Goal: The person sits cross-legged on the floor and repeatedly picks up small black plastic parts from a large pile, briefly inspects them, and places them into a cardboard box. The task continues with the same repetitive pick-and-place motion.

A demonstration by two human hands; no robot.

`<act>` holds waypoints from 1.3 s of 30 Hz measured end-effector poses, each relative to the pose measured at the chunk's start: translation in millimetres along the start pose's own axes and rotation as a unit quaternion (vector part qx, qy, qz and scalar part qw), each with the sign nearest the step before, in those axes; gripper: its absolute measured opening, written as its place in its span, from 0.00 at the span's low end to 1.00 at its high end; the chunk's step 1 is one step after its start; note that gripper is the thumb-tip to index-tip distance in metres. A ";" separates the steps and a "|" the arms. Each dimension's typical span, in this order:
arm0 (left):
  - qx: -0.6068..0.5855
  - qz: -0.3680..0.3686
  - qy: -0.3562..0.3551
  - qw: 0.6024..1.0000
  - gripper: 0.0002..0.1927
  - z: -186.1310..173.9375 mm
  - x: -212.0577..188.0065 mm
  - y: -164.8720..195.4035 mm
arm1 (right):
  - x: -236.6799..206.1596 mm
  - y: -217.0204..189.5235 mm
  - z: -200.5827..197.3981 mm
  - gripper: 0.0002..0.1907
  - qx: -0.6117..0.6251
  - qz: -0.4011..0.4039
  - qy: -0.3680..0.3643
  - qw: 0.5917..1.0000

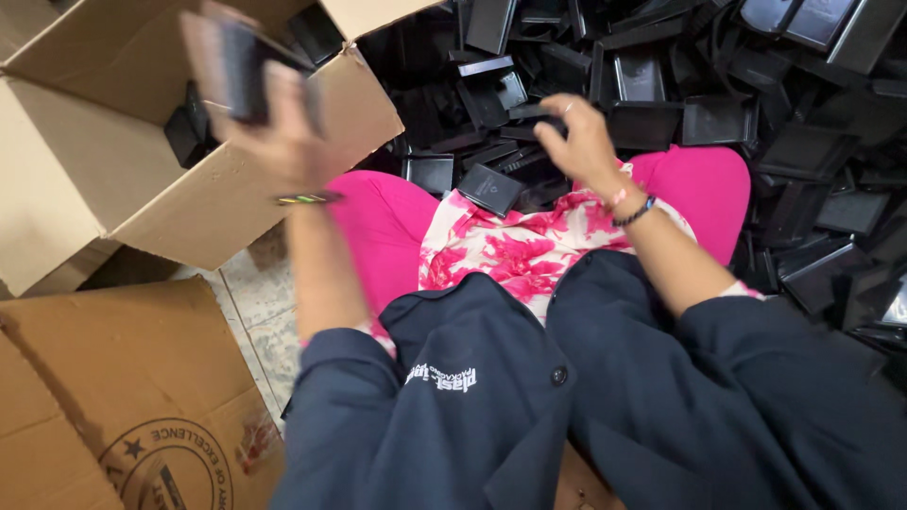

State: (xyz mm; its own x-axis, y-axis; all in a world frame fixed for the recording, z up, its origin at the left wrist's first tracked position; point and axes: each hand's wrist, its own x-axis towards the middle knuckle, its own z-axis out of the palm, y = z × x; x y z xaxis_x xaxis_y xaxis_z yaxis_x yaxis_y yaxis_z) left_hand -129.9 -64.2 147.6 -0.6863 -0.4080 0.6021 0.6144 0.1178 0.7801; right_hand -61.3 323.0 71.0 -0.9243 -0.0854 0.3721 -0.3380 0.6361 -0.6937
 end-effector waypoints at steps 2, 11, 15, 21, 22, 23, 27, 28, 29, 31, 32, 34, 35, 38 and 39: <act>0.214 0.033 0.053 0.975 0.40 -14.7 65.3 0.5 | 22.4 27.7 -6.2 0.17 -0.073 -0.065 0.018 0.995; 0.233 0.066 -0.270 0.932 0.16 133.7 -38.7 -49.2 | 105.4 66.0 27.6 0.18 -0.392 -0.008 -0.055 0.918; 0.258 0.031 -0.314 0.913 0.31 204.7 -56.4 -101.4 | 81.9 56.4 0.4 0.25 -0.160 0.003 0.018 0.987; 0.459 -0.048 -0.295 0.836 0.40 283.7 -38.7 -145.7 | -1.2 42.0 -62.1 0.23 -0.124 0.105 0.099 0.982; 0.496 -0.046 -0.288 0.818 0.35 290.7 -41.8 -148.1 | -12.4 41.7 -66.0 0.21 -0.155 0.126 0.084 0.976; 0.533 -0.045 -0.281 0.797 0.32 294.1 -44.1 -150.3 | -21.6 42.4 -68.7 0.20 -0.184 0.148 0.068 0.969; 0.435 -0.048 -0.215 0.873 0.16 283.7 -50.7 -159.6 | -38.1 47.0 -57.3 0.30 -0.282 0.103 0.044 0.953; 0.381 -0.031 -0.206 0.901 0.15 273.7 -52.9 -160.2 | -37.8 48.2 -50.3 0.35 -0.313 0.112 0.033 0.943; 0.326 -0.012 -0.195 0.925 0.14 263.8 -55.2 -159.4 | -36.5 49.4 -43.2 0.41 -0.343 0.119 0.023 0.932; 0.188 -0.186 -0.158 0.952 0.15 241.4 -68.2 -153.6 | -31.9 51.9 -29.9 0.45 -0.363 0.136 0.025 0.921; 0.115 -0.269 -0.136 0.947 0.16 226.6 -75.4 -145.1 | -29.4 53.0 -24.4 0.47 -0.372 0.145 0.025 0.916; -0.260 -0.482 -0.078 0.833 0.22 193.9 -93.8 -118.2 | -26.0 54.8 -20.5 0.45 -0.371 0.161 0.011 0.915; -0.361 -0.549 -0.044 0.752 0.18 173.3 -104.2 -100.2 | -25.3 54.7 -21.0 0.43 -0.370 0.169 0.004 0.914; -0.617 -0.587 0.047 0.522 0.32 126.0 -130.8 -44.4 | -27.3 46.2 -30.3 0.45 -0.204 0.129 0.044 0.969; -0.622 -0.543 0.005 0.564 0.30 121.3 -127.7 -35.4 | -28.7 39.9 -33.8 0.44 -0.172 0.125 0.044 0.976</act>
State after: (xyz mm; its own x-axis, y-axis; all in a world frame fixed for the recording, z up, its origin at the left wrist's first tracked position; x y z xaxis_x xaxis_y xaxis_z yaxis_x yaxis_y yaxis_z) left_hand -111.1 93.6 63.7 -0.9221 0.3671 -0.1220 -0.3651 -0.9301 -0.0395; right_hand -42.2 376.8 53.5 -0.9463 0.1615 0.2802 -0.0110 0.8497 -0.5271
